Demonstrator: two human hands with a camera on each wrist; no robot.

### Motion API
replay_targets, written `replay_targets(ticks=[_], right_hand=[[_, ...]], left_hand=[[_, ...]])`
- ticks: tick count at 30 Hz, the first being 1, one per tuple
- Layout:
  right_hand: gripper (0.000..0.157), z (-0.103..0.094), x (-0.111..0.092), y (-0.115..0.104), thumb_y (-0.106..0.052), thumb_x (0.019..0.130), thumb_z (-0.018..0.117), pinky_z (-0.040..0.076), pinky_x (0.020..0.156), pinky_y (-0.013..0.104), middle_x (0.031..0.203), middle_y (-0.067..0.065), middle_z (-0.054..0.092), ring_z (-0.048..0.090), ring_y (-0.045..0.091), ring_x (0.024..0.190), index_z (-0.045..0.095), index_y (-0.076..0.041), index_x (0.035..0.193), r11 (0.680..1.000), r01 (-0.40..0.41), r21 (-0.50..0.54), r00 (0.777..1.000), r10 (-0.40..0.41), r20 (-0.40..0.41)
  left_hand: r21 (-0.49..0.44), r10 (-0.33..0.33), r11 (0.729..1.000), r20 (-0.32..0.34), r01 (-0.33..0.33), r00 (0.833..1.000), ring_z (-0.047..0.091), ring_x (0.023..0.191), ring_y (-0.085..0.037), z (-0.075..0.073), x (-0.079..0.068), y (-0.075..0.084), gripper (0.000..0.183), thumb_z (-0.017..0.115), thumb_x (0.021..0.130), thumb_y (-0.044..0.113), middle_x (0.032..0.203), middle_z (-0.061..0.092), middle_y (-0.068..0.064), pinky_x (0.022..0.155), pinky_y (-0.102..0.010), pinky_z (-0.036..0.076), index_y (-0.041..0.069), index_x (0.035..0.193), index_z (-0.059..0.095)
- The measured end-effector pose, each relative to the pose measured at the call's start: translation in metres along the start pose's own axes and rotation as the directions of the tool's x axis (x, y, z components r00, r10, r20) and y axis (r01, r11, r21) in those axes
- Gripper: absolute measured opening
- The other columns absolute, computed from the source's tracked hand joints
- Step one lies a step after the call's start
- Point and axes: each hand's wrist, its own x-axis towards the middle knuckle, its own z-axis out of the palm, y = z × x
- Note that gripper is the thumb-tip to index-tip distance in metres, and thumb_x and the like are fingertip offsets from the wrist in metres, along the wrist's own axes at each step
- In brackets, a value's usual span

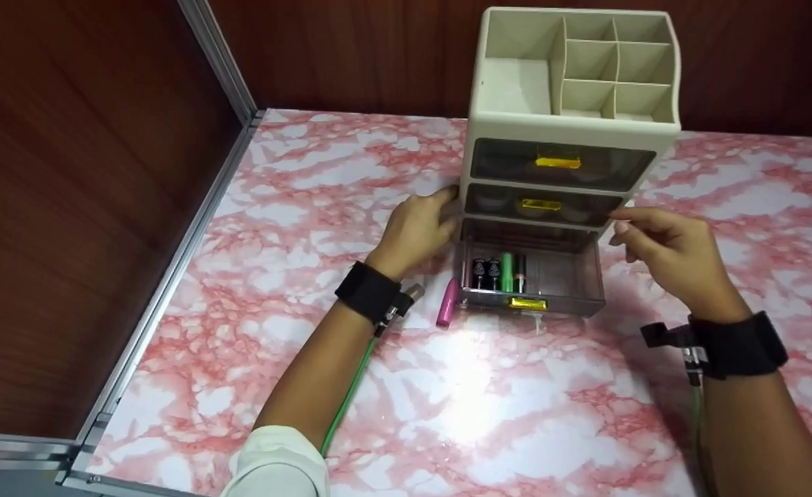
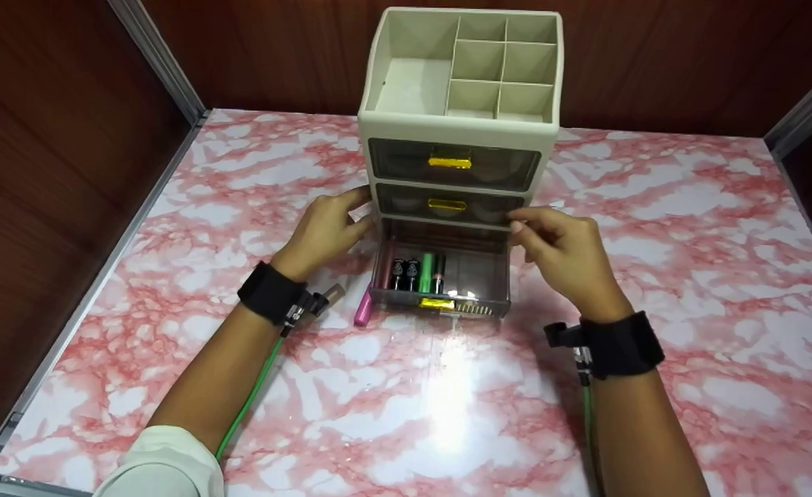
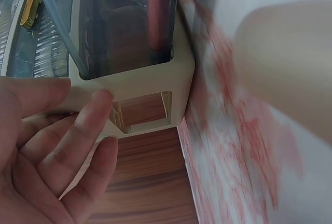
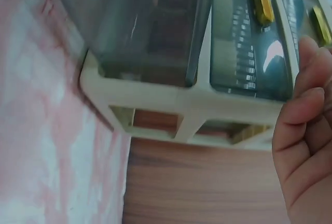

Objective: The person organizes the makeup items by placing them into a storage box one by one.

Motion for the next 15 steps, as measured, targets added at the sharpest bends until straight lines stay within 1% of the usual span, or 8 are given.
replay_targets(ticks=[2,3,5,7,9,11,14,15], right_hand=[[0.021,-0.002,0.001,0.005,-0.013,0.094,0.065,0.046,0.052,0.017,0.078,0.003,0.070,0.059,0.013,0.063,0.072,0.000,0.109,0.999,-0.018,0.041,0.999,0.020,-0.040],[0.021,-0.003,0.002,0.009,-0.011,0.094,0.066,0.046,0.054,0.018,0.078,0.005,0.070,0.059,0.013,0.064,0.071,0.003,0.109,0.996,-0.020,0.086,0.997,0.026,-0.069],[0.021,-0.002,0.006,0.017,-0.007,0.093,0.066,0.046,0.060,0.020,0.080,0.008,0.070,0.060,0.015,0.067,0.070,0.008,0.107,0.974,-0.010,0.224,0.988,0.044,-0.146],[0.021,0.002,0.011,0.027,-0.002,0.091,0.067,0.046,0.066,0.023,0.084,0.011,0.071,0.061,0.018,0.074,0.068,0.012,0.106,0.920,0.035,0.392,0.971,0.061,-0.230],[0.021,0.008,0.016,0.035,0.002,0.090,0.067,0.047,0.071,0.025,0.088,0.016,0.070,0.063,0.022,0.081,0.065,0.015,0.106,0.838,0.091,0.538,0.953,0.083,-0.291],[0.022,0.013,0.017,0.042,0.003,0.090,0.066,0.049,0.076,0.026,0.094,0.019,0.068,0.063,0.024,0.087,0.064,0.015,0.108,0.761,0.113,0.639,0.944,0.119,-0.309],[0.023,0.022,0.017,0.048,0.002,0.090,0.066,0.052,0.079,0.028,0.097,0.018,0.066,0.062,0.025,0.089,0.064,0.012,0.110,0.712,0.077,0.698,0.942,0.178,-0.285],[0.024,0.024,0.017,0.050,0.001,0.090,0.066,0.053,0.079,0.028,0.097,0.018,0.065,0.061,0.024,0.088,0.064,0.011,0.111,0.708,0.058,0.703,0.943,0.191,-0.271]], left_hand=[[-0.001,-0.004,1.000,-0.002,0.004,1.000,0.067,0.076,-0.026,0.000,0.000,0.000,0.042,0.066,0.093,0.023,0.102,0.071,-0.012,0.066,-0.035,0.054,0.011,0.132,0.059],[-0.001,0.000,1.000,-0.007,0.000,1.000,0.068,0.078,-0.026,-0.001,0.000,0.000,0.041,0.066,0.092,0.023,0.103,0.071,-0.012,0.066,-0.036,0.054,0.011,0.131,0.059],[-0.006,0.008,1.000,-0.020,-0.009,1.000,0.068,0.077,-0.027,-0.001,0.000,-0.001,0.040,0.067,0.092,0.021,0.102,0.071,-0.013,0.066,-0.036,0.054,0.010,0.130,0.060],[-0.010,0.020,1.000,-0.036,-0.020,0.999,0.068,0.078,-0.028,-0.001,0.000,-0.001,0.039,0.067,0.092,0.020,0.103,0.071,-0.013,0.066,-0.037,0.054,0.009,0.128,0.061],[-0.018,0.026,0.999,-0.043,-0.027,0.999,0.068,0.078,-0.028,-0.001,-0.001,-0.001,0.038,0.067,0.092,0.019,0.105,0.071,-0.013,0.067,-0.037,0.055,0.009,0.128,0.061],[-0.023,0.032,0.999,-0.042,-0.033,0.999,0.068,0.078,-0.026,0.000,-0.002,-0.001,0.038,0.066,0.092,0.020,0.106,0.071,-0.012,0.068,-0.035,0.055,0.009,0.128,0.061],[-0.034,0.036,0.999,-0.037,-0.038,0.999,0.068,0.076,-0.025,0.000,-0.002,-0.001,0.038,0.065,0.093,0.021,0.107,0.071,-0.012,0.068,-0.034,0.055,0.010,0.129,0.061],[-0.033,0.036,0.999,-0.035,-0.038,0.999,0.068,0.075,-0.024,-0.001,-0.002,0.000,0.039,0.065,0.093,0.022,0.107,0.071,-0.012,0.068,-0.034,0.055,0.010,0.130,0.061]])
